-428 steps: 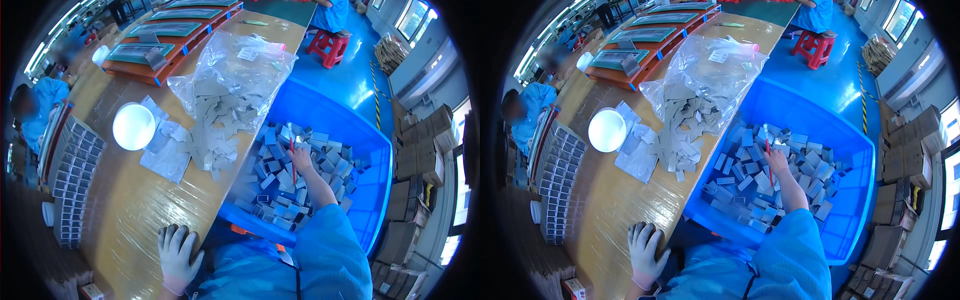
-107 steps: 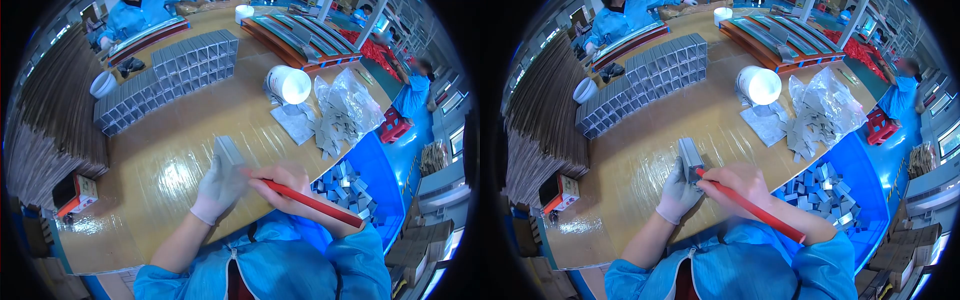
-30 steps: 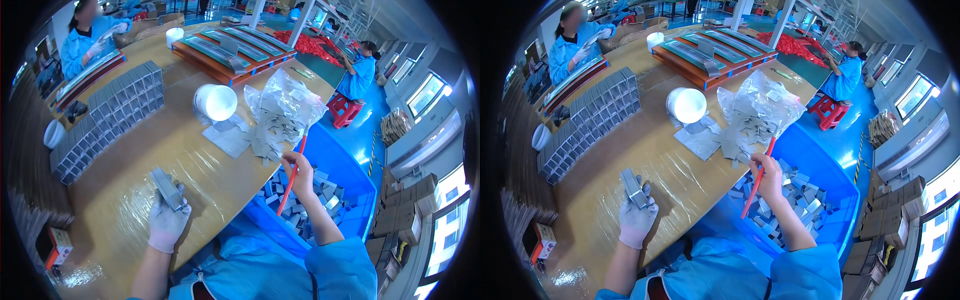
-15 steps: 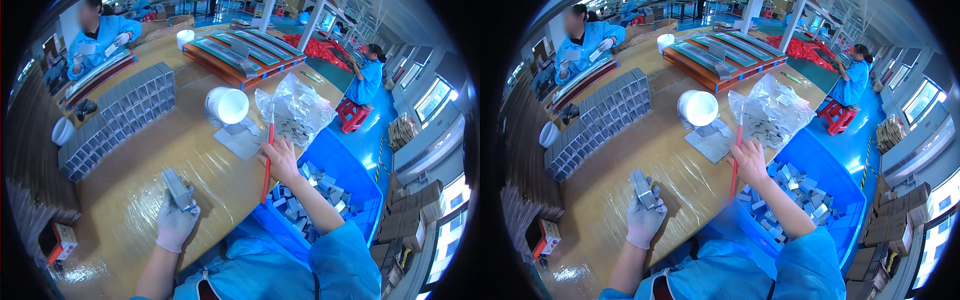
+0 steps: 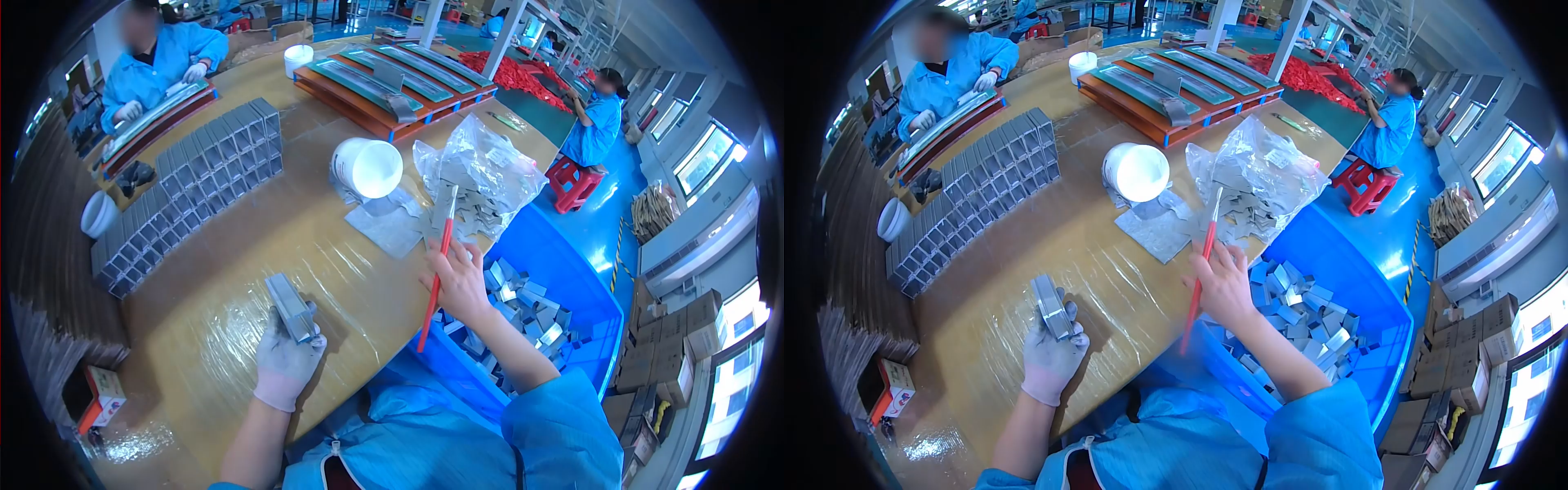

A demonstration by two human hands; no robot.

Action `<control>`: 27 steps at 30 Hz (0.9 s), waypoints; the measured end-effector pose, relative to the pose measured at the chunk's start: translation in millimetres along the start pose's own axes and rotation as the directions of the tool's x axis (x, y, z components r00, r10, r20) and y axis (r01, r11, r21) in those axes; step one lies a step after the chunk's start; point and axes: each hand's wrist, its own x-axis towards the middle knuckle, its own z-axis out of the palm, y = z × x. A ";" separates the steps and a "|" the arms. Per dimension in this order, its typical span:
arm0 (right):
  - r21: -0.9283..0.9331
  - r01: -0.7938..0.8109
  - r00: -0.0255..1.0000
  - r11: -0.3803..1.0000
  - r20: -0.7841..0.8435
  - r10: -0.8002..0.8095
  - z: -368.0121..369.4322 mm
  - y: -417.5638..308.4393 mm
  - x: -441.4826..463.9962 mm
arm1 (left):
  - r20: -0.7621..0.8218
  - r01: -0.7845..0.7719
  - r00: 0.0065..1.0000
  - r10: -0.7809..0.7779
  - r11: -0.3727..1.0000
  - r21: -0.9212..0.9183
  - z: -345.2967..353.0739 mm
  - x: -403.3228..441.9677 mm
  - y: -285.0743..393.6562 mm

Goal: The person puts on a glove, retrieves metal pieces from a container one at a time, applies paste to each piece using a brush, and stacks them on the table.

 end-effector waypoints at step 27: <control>0.325 -0.262 0.956 0.908 -0.037 0.290 4.7 -14.9 -57.0 | 0.075 0.009 0.997 -0.010 1.000 0.020 -0.2 -2.0 2.1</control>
